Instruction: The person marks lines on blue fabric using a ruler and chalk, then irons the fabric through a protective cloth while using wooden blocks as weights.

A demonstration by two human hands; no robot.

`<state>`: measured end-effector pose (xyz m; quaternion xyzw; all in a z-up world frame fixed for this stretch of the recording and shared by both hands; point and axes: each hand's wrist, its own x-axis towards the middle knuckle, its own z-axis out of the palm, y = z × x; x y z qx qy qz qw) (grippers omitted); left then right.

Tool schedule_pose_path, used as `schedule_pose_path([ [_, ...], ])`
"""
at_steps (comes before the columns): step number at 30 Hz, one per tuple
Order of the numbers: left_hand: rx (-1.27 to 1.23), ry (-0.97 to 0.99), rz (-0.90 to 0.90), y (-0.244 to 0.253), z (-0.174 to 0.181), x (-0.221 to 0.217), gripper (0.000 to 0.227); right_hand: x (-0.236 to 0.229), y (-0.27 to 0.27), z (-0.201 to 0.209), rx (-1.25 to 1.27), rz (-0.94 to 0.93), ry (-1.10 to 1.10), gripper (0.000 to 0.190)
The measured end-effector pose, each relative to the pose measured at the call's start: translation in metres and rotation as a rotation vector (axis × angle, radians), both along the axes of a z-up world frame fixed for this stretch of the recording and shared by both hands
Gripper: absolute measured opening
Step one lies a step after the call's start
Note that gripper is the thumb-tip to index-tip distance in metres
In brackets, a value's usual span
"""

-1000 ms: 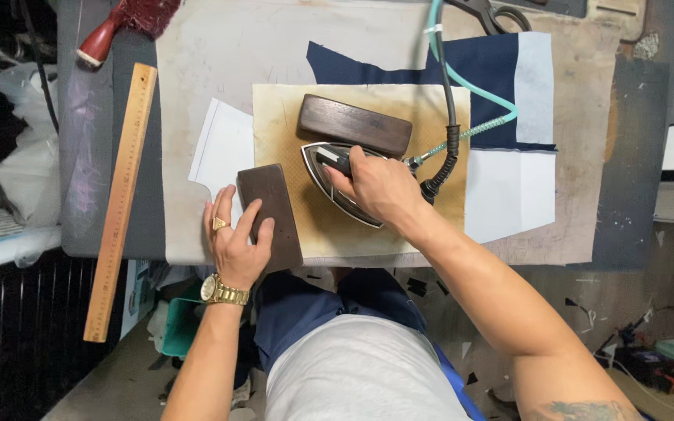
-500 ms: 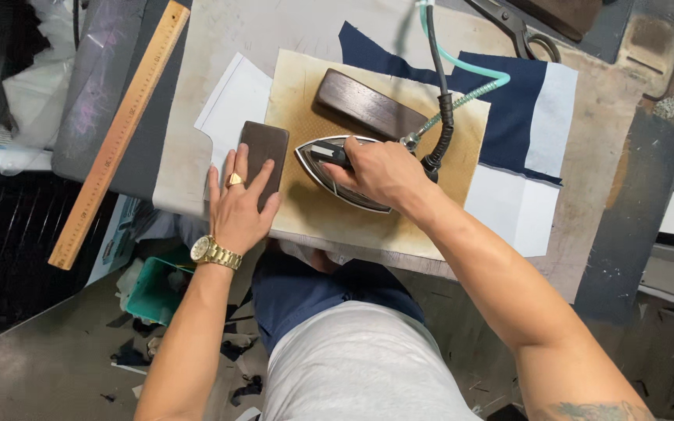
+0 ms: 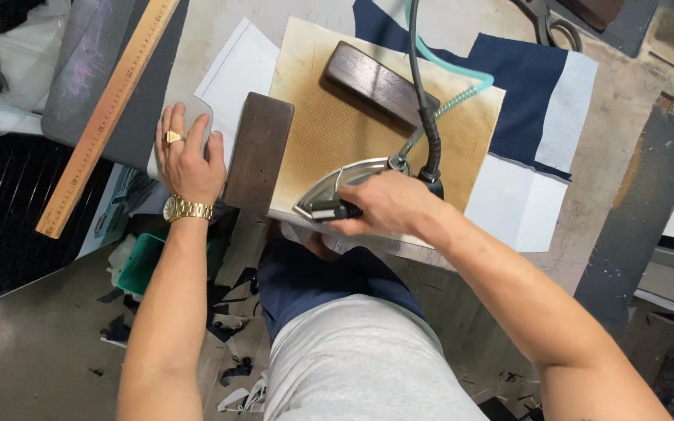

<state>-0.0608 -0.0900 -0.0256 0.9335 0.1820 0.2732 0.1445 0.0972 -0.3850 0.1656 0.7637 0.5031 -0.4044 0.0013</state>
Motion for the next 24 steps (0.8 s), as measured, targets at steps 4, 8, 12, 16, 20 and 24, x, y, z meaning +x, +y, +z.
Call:
schedule_pose_path([
  [4,0.03,-0.047,0.015,-0.003,0.006,0.004,0.029,-0.028,-0.019,0.002,0.07,-0.028,-0.116,0.051],
  [8,0.05,-0.048,-0.004,-0.002,0.006,0.004,0.027,-0.036,-0.006,-0.01,0.182,-0.326,-0.238,0.049],
  [12,0.054,-0.039,-0.002,0.0,0.002,0.002,0.028,-0.027,0.019,-0.022,0.331,-0.549,-0.443,0.047],
  [16,0.082,-0.069,-0.039,0.002,0.001,0.0,0.028,-0.008,0.042,-0.04,0.382,-0.666,-0.561,0.05],
  [20,0.087,-0.074,-0.069,0.004,0.0,-0.001,0.027,0.008,0.028,-0.041,0.376,-0.729,-0.499,0.053],
  [24,0.097,-0.069,-0.059,0.005,-0.003,-0.003,0.027,0.018,-0.008,-0.03,0.222,-0.726,-0.445,0.057],
])
